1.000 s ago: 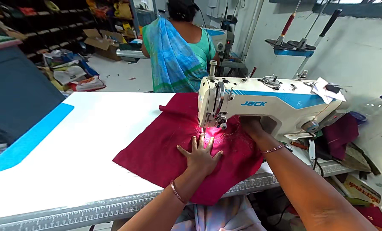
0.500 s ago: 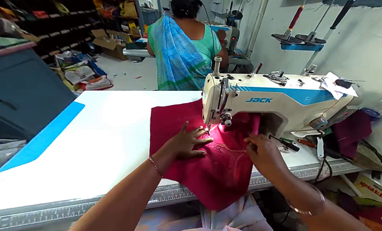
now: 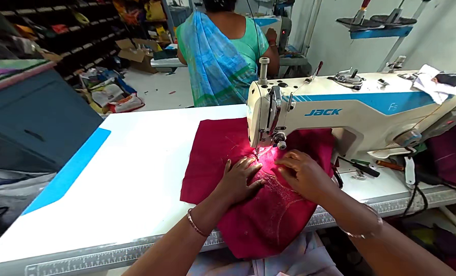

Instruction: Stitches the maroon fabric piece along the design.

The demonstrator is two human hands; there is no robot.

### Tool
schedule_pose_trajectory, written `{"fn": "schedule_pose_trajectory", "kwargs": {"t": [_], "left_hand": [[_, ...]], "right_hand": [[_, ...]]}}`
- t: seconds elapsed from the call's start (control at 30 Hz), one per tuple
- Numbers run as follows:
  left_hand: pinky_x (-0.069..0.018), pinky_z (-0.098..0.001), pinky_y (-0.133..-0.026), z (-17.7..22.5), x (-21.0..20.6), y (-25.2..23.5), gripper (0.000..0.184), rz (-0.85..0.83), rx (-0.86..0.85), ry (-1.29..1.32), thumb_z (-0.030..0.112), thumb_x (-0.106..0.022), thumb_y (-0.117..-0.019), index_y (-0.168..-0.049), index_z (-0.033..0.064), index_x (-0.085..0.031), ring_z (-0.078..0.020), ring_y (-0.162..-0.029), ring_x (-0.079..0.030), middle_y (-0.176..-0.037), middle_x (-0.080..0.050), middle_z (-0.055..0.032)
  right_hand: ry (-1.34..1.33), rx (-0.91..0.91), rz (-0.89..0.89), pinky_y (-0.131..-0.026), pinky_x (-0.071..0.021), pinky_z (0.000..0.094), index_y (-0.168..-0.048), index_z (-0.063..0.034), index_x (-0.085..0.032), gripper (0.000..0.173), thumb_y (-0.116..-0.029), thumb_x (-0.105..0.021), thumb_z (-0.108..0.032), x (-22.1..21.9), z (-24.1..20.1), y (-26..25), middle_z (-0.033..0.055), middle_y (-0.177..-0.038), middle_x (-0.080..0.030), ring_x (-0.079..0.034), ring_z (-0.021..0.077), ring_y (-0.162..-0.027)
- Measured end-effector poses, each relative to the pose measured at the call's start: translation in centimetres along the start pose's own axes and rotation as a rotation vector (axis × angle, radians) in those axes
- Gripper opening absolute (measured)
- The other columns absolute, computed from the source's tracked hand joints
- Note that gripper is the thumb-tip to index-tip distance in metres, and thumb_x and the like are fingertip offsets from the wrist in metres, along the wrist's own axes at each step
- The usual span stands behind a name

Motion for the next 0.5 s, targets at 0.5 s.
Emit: {"fn": "schedule_pose_trajectory", "kwargs": {"t": [0.5], "left_hand": [[-0.0083,-0.0674,-0.119,-0.5,0.1,0.5,0.065,-0.156,0.008,-0.120,0.064,-0.046,-0.1011,-0.160,0.0366,-0.037,-0.0223,-0.159,-0.016,-0.170,-0.026,0.0061]], "right_hand": [[-0.001,-0.348,-0.395,-0.121,-0.0315,0.0489,-0.142,-0.0020,-0.060,0.038,-0.1067,-0.053,-0.016,-4.7,3.8,-1.8,0.0175,-0.164,-0.035,-0.037,0.0333,-0.150]]}}
Point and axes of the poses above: each hand's wrist, its own y-axis away from the middle knuckle, its own x-axis out of the back of the hand, z = x × y, the point moved 7 cm from there along -y, towards the middle knuckle
